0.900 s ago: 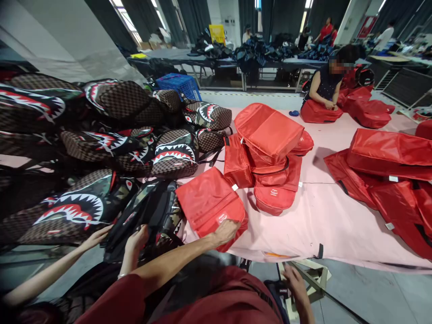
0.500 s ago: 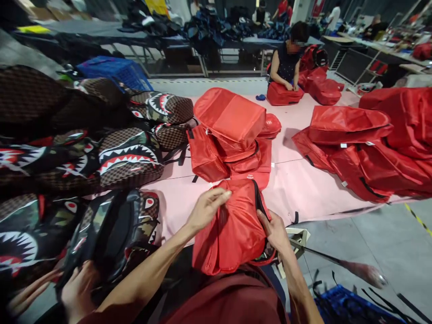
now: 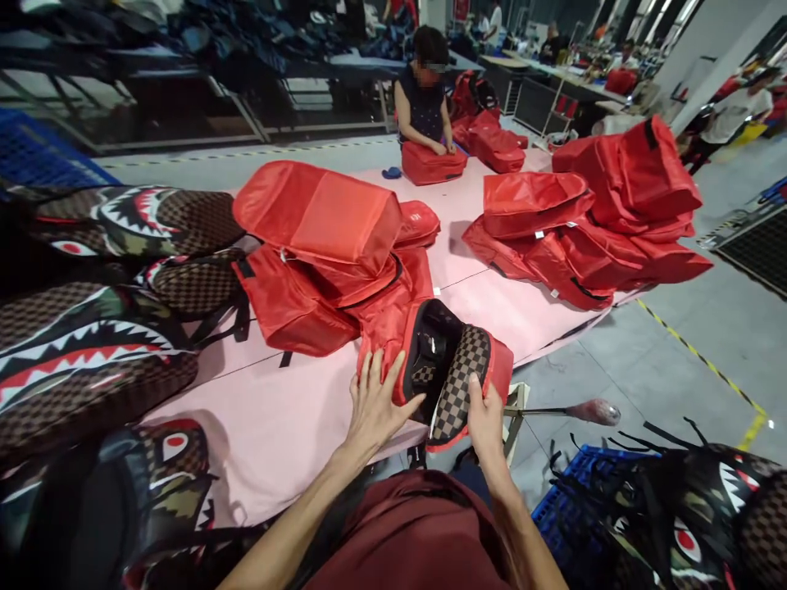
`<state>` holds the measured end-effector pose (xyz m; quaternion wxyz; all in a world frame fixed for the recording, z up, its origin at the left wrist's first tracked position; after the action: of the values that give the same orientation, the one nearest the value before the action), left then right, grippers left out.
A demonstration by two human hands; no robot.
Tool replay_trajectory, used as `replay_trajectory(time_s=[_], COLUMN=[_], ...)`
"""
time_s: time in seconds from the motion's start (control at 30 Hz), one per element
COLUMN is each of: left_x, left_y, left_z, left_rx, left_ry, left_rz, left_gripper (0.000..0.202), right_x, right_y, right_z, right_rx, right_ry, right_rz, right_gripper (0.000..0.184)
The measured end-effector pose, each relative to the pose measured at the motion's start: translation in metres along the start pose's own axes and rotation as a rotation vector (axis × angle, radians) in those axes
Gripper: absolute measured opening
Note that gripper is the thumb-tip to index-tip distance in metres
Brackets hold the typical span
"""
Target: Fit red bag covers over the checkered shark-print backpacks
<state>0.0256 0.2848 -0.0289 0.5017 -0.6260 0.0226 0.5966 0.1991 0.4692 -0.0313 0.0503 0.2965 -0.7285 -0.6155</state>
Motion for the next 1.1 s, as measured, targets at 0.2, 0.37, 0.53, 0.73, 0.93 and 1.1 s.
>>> replay_trajectory(time_s=[0.2, 0.37, 0.53, 0.73, 0.93, 1.1], left_x=[0.033, 0.034, 0.017, -0.030, -0.059, -0.047], left_y=[0.009, -0.046, -0.073, -0.084, -0.075, -0.092], left_z=[0.016, 0.045, 0.085, 0.080, 0.047, 0.029], left_rx=[0.189, 0.465, 0.613, 0.733, 0.753, 0.823], left_ry=[0.037, 0.101, 0.085, 0.008, -0.080, 0.004], left_rz=[-0.144, -0.222, -0.317, -0.361, -0.296, -0.286], left_gripper=[0.076, 0.073, 0.070, 0.084, 0.089, 0.097], right_x=[-0.066, -0.113, -0.118, -0.089, -0.108, -0.131], right_y=[-0.104, -0.118, -0.069, -0.050, -0.088, -0.035], right_z=[-0.016, -0.018, -0.006, -0.021, -0.030, -0.002], right_rx=[0.285, 0.292, 0.212, 0.169, 0.169, -0.418], right_ry=[-0.218, -0.342, -0.319, -0.194, -0.137, -0.259], right_rz=[0.102, 0.195, 0.335, 0.253, 0.003, -0.637], right_gripper=[0.082, 0.079, 0.080, 0.070, 0.088, 0.123])
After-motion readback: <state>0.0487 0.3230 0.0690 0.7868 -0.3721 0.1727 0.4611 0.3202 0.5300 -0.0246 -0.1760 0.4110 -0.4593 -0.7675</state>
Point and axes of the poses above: each hand's wrist, its own z-axis towards the middle knuckle, its own x-axis out of the palm, y = z × x, the point moved 5 cm from there along z, towards the middle knuckle, and after that the axes turned 6 degrees about -z, right-handed, at the moved point
